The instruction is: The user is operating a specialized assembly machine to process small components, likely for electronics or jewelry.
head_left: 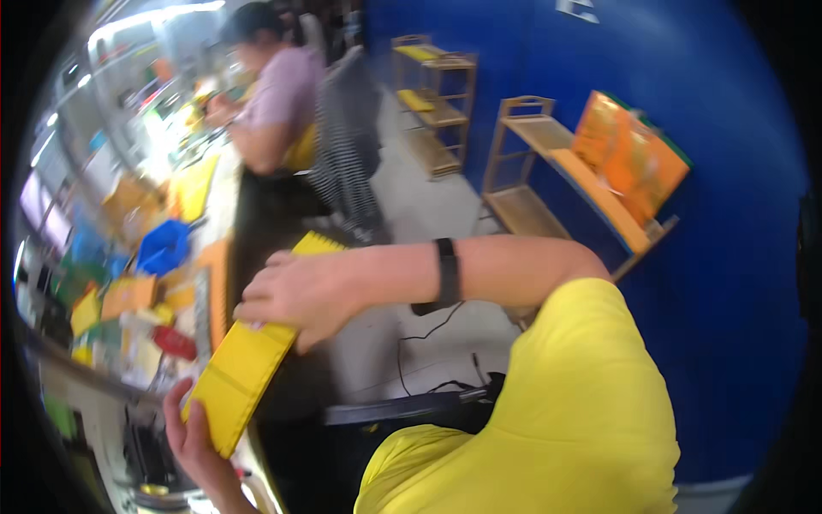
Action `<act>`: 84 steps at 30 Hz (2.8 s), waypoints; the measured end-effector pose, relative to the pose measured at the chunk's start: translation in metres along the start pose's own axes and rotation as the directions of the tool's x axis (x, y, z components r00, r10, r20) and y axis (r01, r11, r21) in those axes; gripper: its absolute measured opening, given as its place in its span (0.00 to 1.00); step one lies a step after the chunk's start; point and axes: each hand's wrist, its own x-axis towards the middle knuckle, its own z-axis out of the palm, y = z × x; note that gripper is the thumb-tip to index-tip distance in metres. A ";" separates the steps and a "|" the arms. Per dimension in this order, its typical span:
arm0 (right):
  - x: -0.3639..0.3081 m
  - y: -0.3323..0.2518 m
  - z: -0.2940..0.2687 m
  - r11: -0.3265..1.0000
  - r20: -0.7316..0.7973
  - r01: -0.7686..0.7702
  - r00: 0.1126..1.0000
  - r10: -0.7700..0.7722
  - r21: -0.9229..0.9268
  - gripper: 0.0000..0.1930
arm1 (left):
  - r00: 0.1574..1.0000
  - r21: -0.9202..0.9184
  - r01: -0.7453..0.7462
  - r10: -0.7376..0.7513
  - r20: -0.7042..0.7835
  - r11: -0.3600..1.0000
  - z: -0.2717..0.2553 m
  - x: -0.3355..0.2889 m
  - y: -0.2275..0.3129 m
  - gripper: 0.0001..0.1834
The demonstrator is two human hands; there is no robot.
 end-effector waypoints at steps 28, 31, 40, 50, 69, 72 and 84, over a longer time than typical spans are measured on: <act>-0.538 -0.029 -0.175 -0.349 -0.327 -0.934 -0.308 0.893 -0.072 0.56 | 0.894 0.141 0.258 -0.291 0.341 0.956 0.021 -0.032 -0.026 0.18; -0.555 -0.031 -0.165 -0.398 -0.362 -0.912 -0.337 0.869 -0.105 0.53 | 0.887 0.133 0.247 -0.279 0.368 0.960 0.025 -0.029 -0.031 0.19; -0.555 -0.037 -0.130 -0.461 -0.407 -0.872 -0.366 0.837 -0.166 0.48 | 0.882 0.121 0.208 -0.240 0.406 0.970 0.027 -0.028 -0.046 0.18; -0.558 -0.018 -0.123 -0.378 -0.315 -0.918 -0.325 0.892 -0.122 0.46 | 0.894 0.170 0.220 -0.269 0.359 0.960 -0.013 -0.031 -0.077 0.18; 0.029 0.160 0.004 0.921 -0.037 -0.386 0.922 0.385 -0.057 0.17 | 0.933 0.835 -0.223 0.358 0.034 0.502 0.048 -0.001 -0.044 0.33; 0.080 0.212 0.085 0.903 -0.247 -0.423 0.870 0.428 0.076 0.23 | 0.945 0.868 -0.178 0.326 0.020 0.463 0.048 0.004 -0.043 0.35; 0.114 0.238 0.151 0.977 -0.493 -0.193 0.844 0.210 0.086 0.22 | 0.991 0.904 -0.035 0.134 -0.025 0.426 0.054 0.017 -0.051 0.42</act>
